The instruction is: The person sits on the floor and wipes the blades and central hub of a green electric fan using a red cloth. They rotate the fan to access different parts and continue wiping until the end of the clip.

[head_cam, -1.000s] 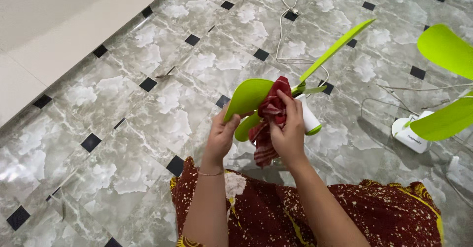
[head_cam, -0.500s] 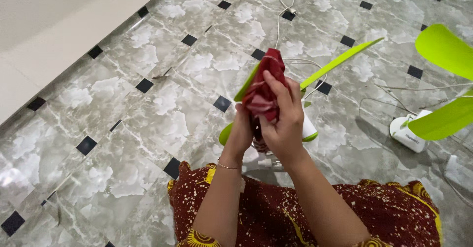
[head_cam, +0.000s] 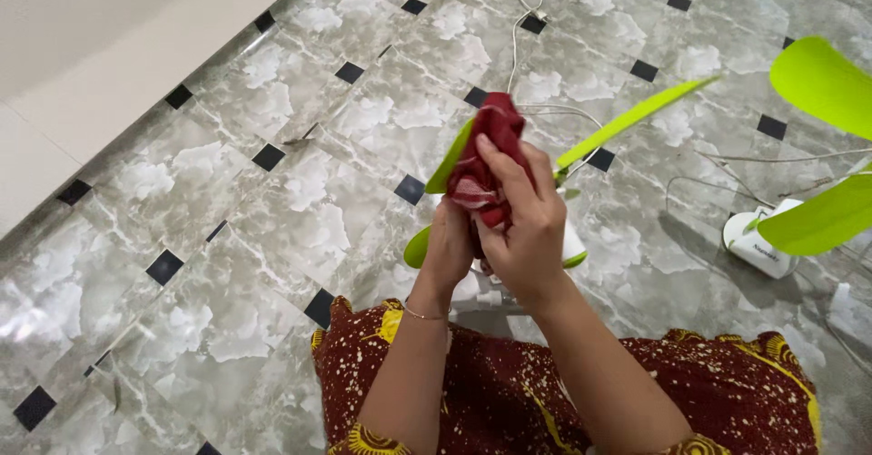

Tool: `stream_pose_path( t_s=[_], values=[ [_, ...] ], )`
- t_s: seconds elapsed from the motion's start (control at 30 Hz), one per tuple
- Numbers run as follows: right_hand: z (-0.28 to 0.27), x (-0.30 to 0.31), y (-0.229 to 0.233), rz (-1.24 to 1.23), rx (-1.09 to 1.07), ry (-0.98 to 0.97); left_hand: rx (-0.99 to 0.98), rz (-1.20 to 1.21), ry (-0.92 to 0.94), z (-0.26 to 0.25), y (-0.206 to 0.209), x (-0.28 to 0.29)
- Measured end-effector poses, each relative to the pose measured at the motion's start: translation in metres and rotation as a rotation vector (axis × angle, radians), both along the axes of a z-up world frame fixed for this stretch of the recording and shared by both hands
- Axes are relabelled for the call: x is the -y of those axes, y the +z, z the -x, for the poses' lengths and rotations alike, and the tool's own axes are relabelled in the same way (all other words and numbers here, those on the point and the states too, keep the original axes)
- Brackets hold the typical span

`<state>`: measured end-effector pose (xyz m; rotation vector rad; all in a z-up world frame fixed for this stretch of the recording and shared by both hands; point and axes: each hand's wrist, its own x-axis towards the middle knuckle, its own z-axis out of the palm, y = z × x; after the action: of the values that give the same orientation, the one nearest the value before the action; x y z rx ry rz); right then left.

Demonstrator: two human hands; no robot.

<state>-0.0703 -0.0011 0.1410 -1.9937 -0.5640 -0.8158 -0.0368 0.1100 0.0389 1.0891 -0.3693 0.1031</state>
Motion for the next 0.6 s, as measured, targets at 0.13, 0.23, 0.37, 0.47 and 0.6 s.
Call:
stream_pose_path(
  t_s=[0.13, 0.23, 0.37, 0.47, 0.6],
  values=[
    [-0.006, -0.003, -0.005, 0.009, -0.032, -0.053, -0.075, 0.265, -0.053, 0.001, -0.002, 0.002],
    [-0.007, 0.006, -0.023, -0.01, -0.107, -0.133, -0.046, 0.143, 0.008, 0.002, -0.008, 0.001],
    [-0.009, 0.023, -0.045, -0.003, -0.149, -0.175, 0.026, 0.02, 0.044, 0.0, -0.012, 0.002],
    [0.004, 0.041, -0.064, 0.022, -0.367, -0.02, 0.047, 0.006, 0.06, -0.005, -0.015, 0.001],
    [0.051, 0.067, -0.118, 0.413, -0.708, 0.167, 0.073, 0.039, 0.054, -0.009, -0.015, -0.004]
  ],
)
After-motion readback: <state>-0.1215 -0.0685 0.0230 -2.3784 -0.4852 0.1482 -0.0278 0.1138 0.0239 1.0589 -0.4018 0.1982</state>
